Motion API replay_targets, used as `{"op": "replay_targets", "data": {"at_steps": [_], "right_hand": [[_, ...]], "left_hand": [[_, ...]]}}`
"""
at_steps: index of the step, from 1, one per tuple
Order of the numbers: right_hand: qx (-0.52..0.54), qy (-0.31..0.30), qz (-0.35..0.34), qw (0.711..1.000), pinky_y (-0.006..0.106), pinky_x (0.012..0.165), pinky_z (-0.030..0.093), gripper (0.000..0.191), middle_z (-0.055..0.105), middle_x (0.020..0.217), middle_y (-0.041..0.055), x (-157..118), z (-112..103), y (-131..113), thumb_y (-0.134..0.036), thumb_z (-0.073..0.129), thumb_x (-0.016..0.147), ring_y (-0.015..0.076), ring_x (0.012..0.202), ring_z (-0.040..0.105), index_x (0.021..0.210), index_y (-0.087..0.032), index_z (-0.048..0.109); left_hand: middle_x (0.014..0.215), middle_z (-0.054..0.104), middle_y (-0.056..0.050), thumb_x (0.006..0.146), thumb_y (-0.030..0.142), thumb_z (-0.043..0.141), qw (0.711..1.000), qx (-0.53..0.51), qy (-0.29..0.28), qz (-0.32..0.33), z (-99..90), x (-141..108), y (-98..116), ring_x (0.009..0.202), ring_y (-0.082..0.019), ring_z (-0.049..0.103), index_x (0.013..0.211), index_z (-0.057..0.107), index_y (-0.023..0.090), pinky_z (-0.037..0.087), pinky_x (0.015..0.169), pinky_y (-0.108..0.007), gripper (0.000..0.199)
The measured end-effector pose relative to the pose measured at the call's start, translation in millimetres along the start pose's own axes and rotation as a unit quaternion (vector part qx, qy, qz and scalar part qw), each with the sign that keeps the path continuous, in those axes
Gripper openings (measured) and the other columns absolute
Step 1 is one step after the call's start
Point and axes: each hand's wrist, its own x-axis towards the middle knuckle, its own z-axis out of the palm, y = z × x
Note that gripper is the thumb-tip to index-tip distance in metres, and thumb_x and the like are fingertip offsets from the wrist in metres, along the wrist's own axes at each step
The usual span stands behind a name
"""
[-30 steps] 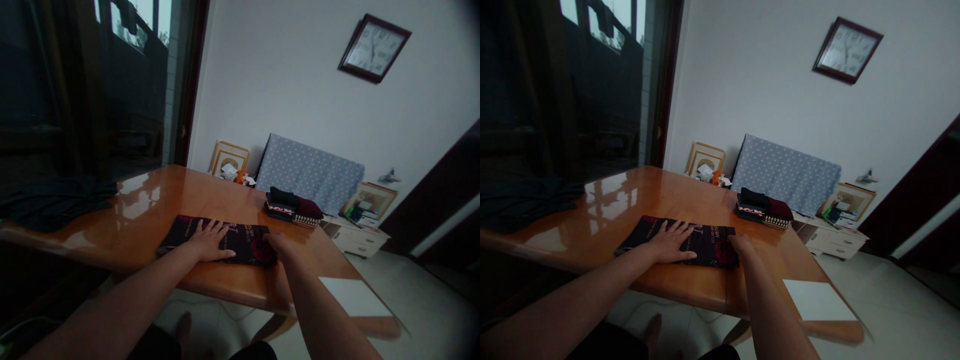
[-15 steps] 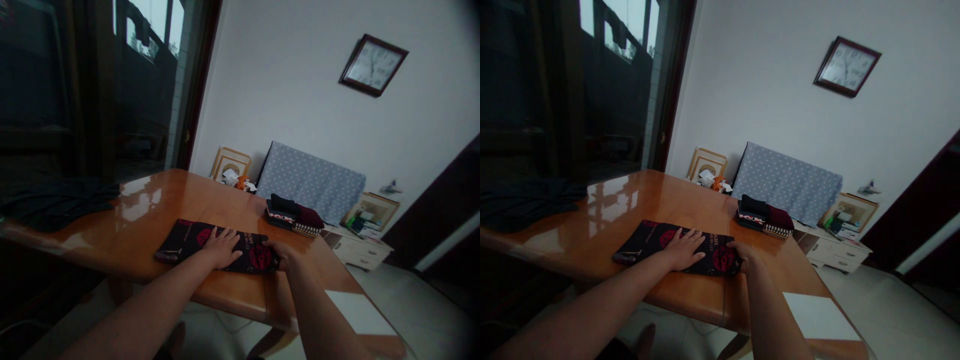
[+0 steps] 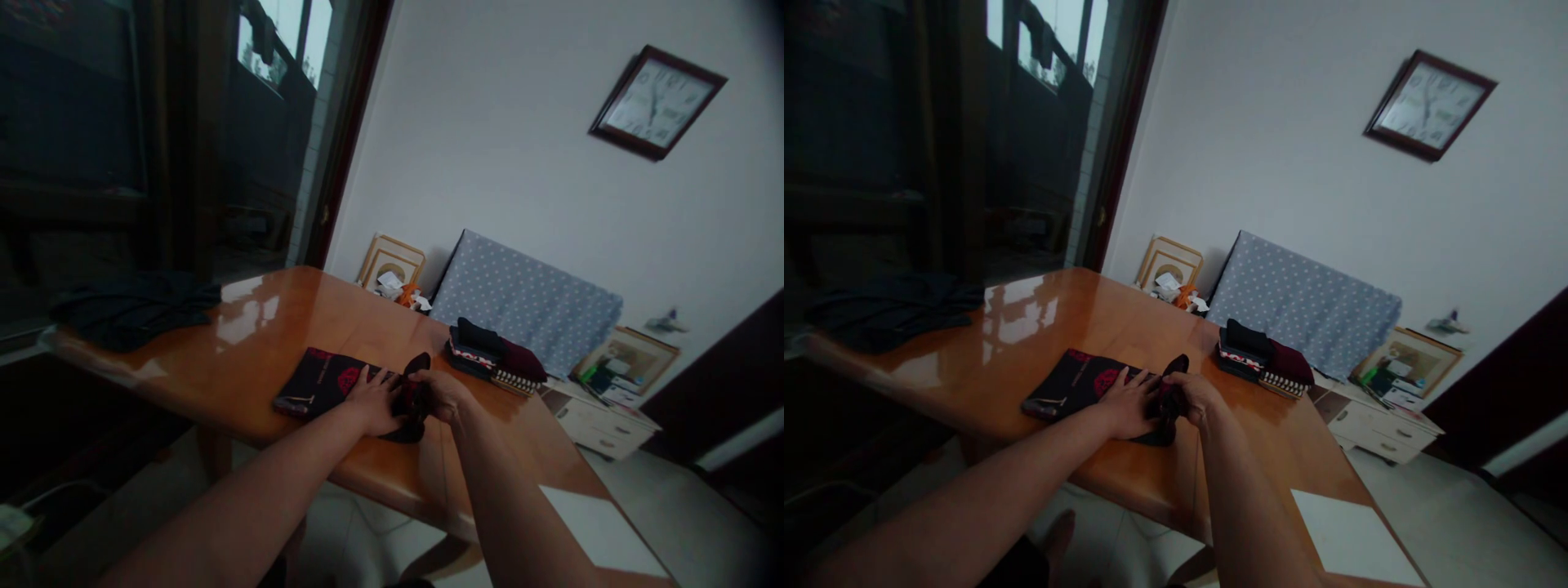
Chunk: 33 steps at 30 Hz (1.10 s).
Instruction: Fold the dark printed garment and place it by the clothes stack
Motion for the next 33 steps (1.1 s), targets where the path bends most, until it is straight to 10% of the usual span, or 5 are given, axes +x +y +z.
{"op": "replay_targets", "data": {"at_steps": [8,16,23,29,33], "right_hand": [[-0.085,0.059,0.001,0.995,0.021,0.047,0.036,0.006,0.054,0.053,-0.0044,-3.0,18.7,1.4,-0.022,0.063,0.079,0.0094,0.045,0.046,0.079,-0.017,0.060],[-0.157,0.093,-0.002,0.983,0.022,0.046,0.035,0.013,0.057,0.055,-0.0028,-1.4,46.4,1.1,-0.024,0.070,0.078,0.0100,0.046,0.049,0.082,-0.017,0.060],[-0.207,0.068,0.007,0.976,0.024,0.051,0.037,0.036,0.071,0.076,0.0072,0.1,55.7,7.9,-0.052,0.058,0.089,0.0125,0.055,0.057,0.092,-0.016,0.063],[-0.213,0.066,-0.002,0.975,0.026,0.056,0.041,0.032,0.072,0.080,0.0080,0.6,54.5,12.0,-0.039,0.040,0.096,0.0138,0.059,0.061,0.096,-0.017,0.063],[-0.217,0.067,-0.033,0.973,0.026,0.055,0.043,0.026,0.072,0.080,0.0092,3.9,52.2,15.8,-0.032,0.043,0.091,0.0151,0.059,0.063,0.089,-0.016,0.064]], "left_hand": [[0.139,0.055,-0.009,0.087,0.045,0.051,0.997,0.008,0.072,0.029,-28.0,-35.0,-15.4,0.135,-0.034,0.039,0.130,0.060,0.028,0.015,0.117,-0.056,0.047],[0.104,0.064,-0.009,0.085,0.025,0.052,0.988,0.009,0.145,-0.049,-32.9,-66.6,-41.2,0.102,-0.028,0.056,0.101,0.068,0.024,0.044,0.085,-0.040,0.022],[0.107,0.065,-0.007,0.087,0.021,0.050,0.982,-0.030,0.173,-0.065,-26.7,-69.2,-40.5,0.104,-0.027,0.056,0.105,0.065,0.023,0.043,0.089,-0.040,0.023],[0.144,0.049,-0.004,0.099,0.041,0.041,0.978,-0.072,0.198,-0.009,-31.0,-77.7,-32.6,0.124,-0.026,0.049,0.143,0.045,0.034,0.040,0.101,-0.043,0.046],[0.145,0.049,-0.002,0.098,0.049,0.042,0.985,-0.041,0.162,0.042,-30.6,-81.5,-29.0,0.131,-0.029,0.043,0.125,0.064,0.037,0.036,0.103,-0.047,0.037]]}}
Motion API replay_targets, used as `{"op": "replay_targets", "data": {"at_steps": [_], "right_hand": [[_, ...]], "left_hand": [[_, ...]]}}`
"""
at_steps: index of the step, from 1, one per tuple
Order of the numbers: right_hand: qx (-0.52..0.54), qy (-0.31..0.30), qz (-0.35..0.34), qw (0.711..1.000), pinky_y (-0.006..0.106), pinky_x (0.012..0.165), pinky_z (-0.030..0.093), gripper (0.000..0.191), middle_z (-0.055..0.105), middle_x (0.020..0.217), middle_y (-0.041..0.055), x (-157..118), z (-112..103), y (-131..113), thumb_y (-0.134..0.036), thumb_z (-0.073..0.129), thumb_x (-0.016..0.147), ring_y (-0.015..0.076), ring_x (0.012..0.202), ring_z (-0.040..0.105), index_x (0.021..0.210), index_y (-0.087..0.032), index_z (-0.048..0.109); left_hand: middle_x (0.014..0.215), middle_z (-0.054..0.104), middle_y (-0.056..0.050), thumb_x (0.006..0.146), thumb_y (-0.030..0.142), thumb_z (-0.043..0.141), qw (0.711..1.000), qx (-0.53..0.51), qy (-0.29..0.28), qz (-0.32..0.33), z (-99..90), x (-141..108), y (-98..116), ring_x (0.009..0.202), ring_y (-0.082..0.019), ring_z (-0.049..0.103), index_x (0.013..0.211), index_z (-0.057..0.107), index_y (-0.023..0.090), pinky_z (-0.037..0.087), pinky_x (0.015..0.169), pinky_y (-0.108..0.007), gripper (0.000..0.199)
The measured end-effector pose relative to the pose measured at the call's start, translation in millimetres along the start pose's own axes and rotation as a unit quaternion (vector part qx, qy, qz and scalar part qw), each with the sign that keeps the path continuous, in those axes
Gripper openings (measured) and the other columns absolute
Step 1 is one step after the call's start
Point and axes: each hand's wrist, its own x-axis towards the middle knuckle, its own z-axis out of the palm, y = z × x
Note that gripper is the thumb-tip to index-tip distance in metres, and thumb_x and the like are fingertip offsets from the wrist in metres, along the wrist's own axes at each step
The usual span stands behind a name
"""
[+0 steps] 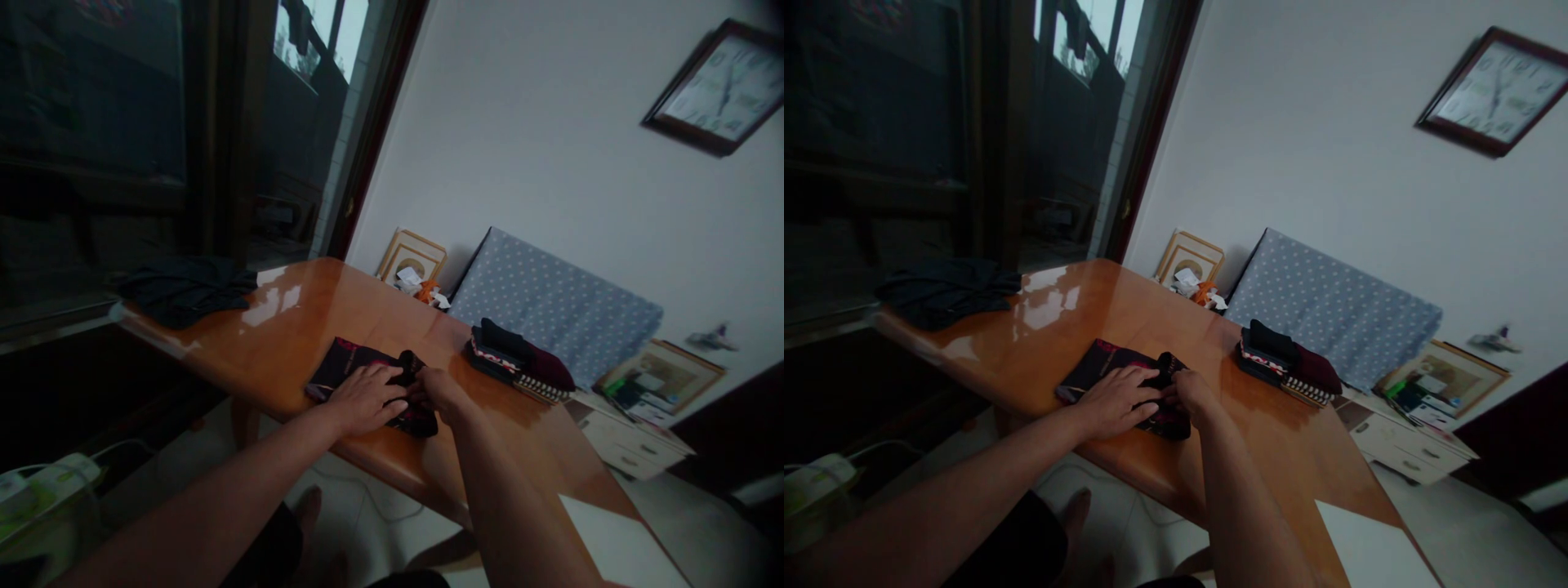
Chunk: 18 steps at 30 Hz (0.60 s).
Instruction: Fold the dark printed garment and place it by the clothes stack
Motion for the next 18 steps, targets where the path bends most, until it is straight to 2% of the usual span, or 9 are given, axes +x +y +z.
{"op": "replay_targets", "data": {"at_steps": [2,4,8,11,13,16,18], "right_hand": [[-0.003,0.027,-0.027,0.999,0.027,0.056,0.046,0.028,0.073,0.083,0.0108,2.9,-3.6,2.5,-0.033,0.043,0.090,0.0166,0.061,0.065,0.090,-0.015,0.065],[-0.012,0.083,-0.066,0.994,0.028,0.060,0.049,0.032,0.074,0.091,0.0117,5.8,-9.0,5.0,-0.034,0.041,0.090,0.0186,0.070,0.068,0.099,-0.015,0.066],[-0.055,0.185,-0.161,0.968,0.030,0.087,0.050,0.035,0.071,0.117,0.0095,9.4,-13.1,11.1,-0.031,0.046,0.089,0.0224,0.108,0.064,0.114,-0.018,0.067],[-0.177,0.171,-0.274,0.930,0.030,0.103,0.043,0.040,0.067,0.126,0.0073,12.9,-2.7,16.4,-0.027,0.043,0.092,0.0207,0.120,0.060,0.122,-0.020,0.067],[-0.276,0.141,-0.320,0.895,0.033,0.111,0.036,0.045,0.062,0.135,0.0088,16.9,8.1,19.5,-0.026,0.038,0.095,0.0212,0.129,0.054,0.132,-0.017,0.061],[-0.376,0.116,-0.303,0.868,0.040,0.119,0.024,0.050,0.051,0.147,0.0127,24.2,21.7,22.6,-0.027,0.033,0.098,0.0247,0.143,0.037,0.143,-0.012,0.050],[-0.415,0.107,-0.281,0.859,0.044,0.120,0.021,0.053,0.044,0.152,0.0144,27.8,26.9,23.9,-0.029,0.030,0.100,0.0258,0.147,0.030,0.148,-0.011,0.044]], "left_hand": [[0.138,0.055,-0.003,0.099,0.050,0.040,1.000,0.006,-0.007,0.001,0.5,-0.4,0.3,0.128,-0.029,0.046,0.112,0.071,0.035,0.038,0.100,-0.047,0.037],[0.132,0.058,-0.004,0.099,0.050,0.039,1.000,0.005,-0.004,-0.003,0.7,-0.2,0.1,0.123,-0.028,0.048,0.109,0.072,0.033,0.040,0.097,-0.046,0.039],[0.129,0.059,-0.005,0.099,0.050,0.040,1.000,0.006,0.002,-0.002,0.4,0.3,-0.1,0.120,-0.027,0.051,0.110,0.072,0.033,0.041,0.095,-0.044,0.038],[0.124,0.061,-0.004,0.098,0.048,0.043,1.000,0.003,0.007,-0.002,0.2,0.4,-0.1,0.117,-0.026,0.052,0.108,0.072,0.033,0.041,0.095,-0.043,0.035],[0.118,0.062,-0.004,0.096,0.047,0.047,1.000,0.000,0.010,0.001,0.1,0.2,-0.2,0.113,-0.025,0.053,0.106,0.073,0.032,0.042,0.093,-0.041,0.031],[0.105,0.065,-0.003,0.093,0.043,0.054,1.000,-0.003,0.010,0.004,-0.7,-0.2,-0.7,0.102,-0.023,0.056,0.100,0.074,0.031,0.044,0.087,-0.037,0.025],[0.096,0.065,-0.002,0.091,0.041,0.057,1.000,-0.001,0.008,0.005,-1.7,-0.3,-1.0,0.094,-0.021,0.056,0.097,0.075,0.030,0.044,0.081,-0.035,0.021]]}}
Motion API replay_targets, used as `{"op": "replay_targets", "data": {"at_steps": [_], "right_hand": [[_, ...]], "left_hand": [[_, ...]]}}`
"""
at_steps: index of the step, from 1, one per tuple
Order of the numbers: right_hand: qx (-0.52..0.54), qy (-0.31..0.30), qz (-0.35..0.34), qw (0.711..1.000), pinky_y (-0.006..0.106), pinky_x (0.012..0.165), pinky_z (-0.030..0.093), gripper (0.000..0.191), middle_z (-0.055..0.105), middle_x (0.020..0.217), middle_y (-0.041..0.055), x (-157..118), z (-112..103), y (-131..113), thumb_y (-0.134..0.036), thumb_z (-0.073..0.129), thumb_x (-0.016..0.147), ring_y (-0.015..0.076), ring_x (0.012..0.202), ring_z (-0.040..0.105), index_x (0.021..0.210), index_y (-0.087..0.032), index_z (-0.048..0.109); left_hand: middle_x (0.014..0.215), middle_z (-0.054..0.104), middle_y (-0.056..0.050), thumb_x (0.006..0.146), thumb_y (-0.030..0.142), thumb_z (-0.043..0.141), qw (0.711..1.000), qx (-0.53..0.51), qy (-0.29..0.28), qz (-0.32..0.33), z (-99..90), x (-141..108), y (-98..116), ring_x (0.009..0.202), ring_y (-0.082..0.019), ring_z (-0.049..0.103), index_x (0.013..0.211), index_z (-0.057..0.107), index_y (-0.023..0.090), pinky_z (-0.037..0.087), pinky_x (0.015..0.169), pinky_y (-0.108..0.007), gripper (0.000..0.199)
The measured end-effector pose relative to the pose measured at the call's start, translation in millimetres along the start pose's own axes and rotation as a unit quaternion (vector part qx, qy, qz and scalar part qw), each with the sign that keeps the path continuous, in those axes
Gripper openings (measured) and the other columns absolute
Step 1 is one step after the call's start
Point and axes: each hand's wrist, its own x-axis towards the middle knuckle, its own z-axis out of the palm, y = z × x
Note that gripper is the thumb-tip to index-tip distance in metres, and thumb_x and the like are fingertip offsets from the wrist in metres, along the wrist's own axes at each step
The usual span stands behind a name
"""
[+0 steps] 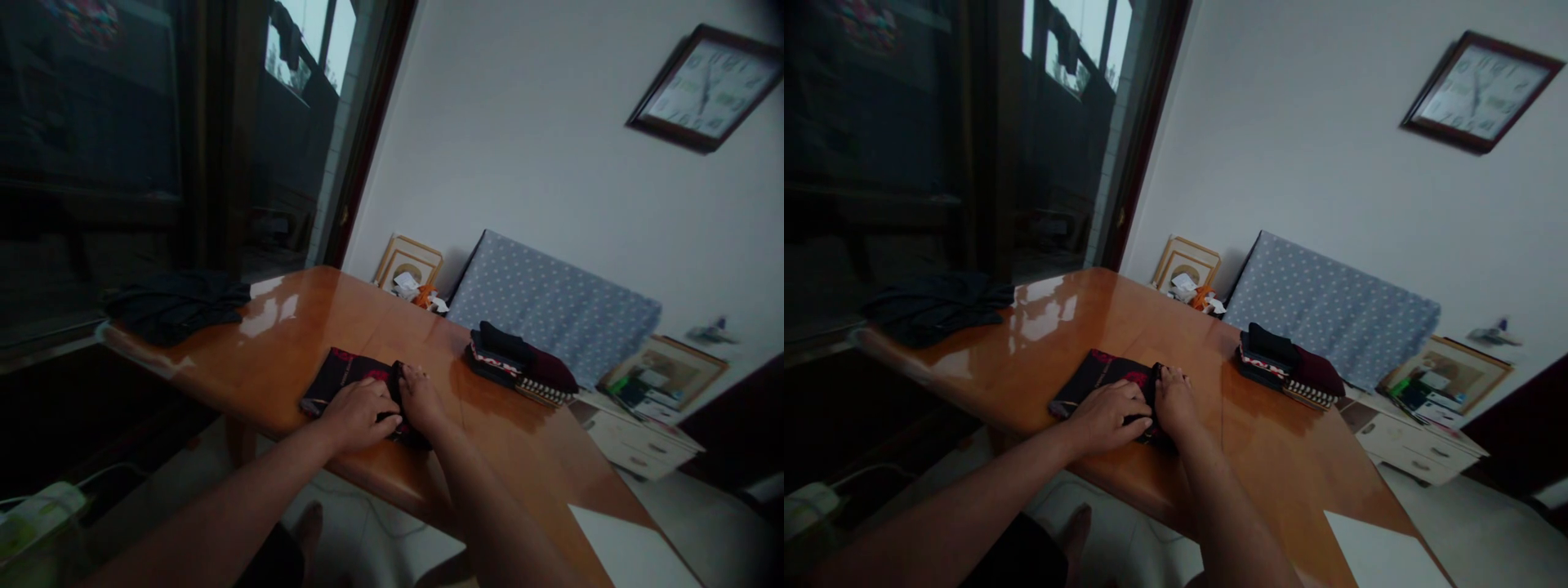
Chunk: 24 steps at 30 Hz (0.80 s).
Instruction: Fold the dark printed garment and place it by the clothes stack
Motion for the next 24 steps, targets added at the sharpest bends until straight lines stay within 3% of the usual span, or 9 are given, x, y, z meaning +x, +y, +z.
{"op": "replay_targets", "data": {"at_steps": [6,14,24], "right_hand": [[-0.035,-0.032,0.004,0.999,0.048,0.120,0.014,0.061,0.028,0.160,0.0138,-2.1,5.4,-5.0,-0.043,0.025,0.102,0.0283,0.151,0.014,0.154,-0.012,0.031],[-0.024,-0.023,0.004,0.999,0.050,0.120,0.004,0.077,0.020,0.163,0.0112,-5.6,16.9,-7.6,-0.064,0.027,0.097,0.0310,0.152,0.011,0.157,-0.015,0.026],[-0.017,-0.027,-0.001,0.999,0.050,0.120,0.002,0.072,0.020,0.163,0.0116,-8.6,12.5,-9.5,-0.055,0.031,0.099,0.0309,0.152,0.009,0.157,-0.013,0.025]], "left_hand": [[0.082,0.065,-0.001,0.089,0.033,0.057,1.000,0.001,-0.014,0.014,-2.7,0.3,-0.3,0.081,-0.019,0.055,0.083,0.076,0.028,0.043,0.075,-0.033,0.020],[0.082,0.068,-0.002,0.085,0.032,0.061,0.999,-0.027,-0.022,0.003,0.6,0.5,-2.2,0.083,-0.020,0.058,0.075,0.073,0.027,0.046,0.076,-0.034,0.017],[0.093,0.070,-0.001,0.089,0.024,0.053,0.996,-0.077,0.011,-0.032,-1.5,5.4,-1.4,0.090,-0.018,0.060,0.080,0.064,0.023,0.046,0.084,-0.032,0.014]]}}
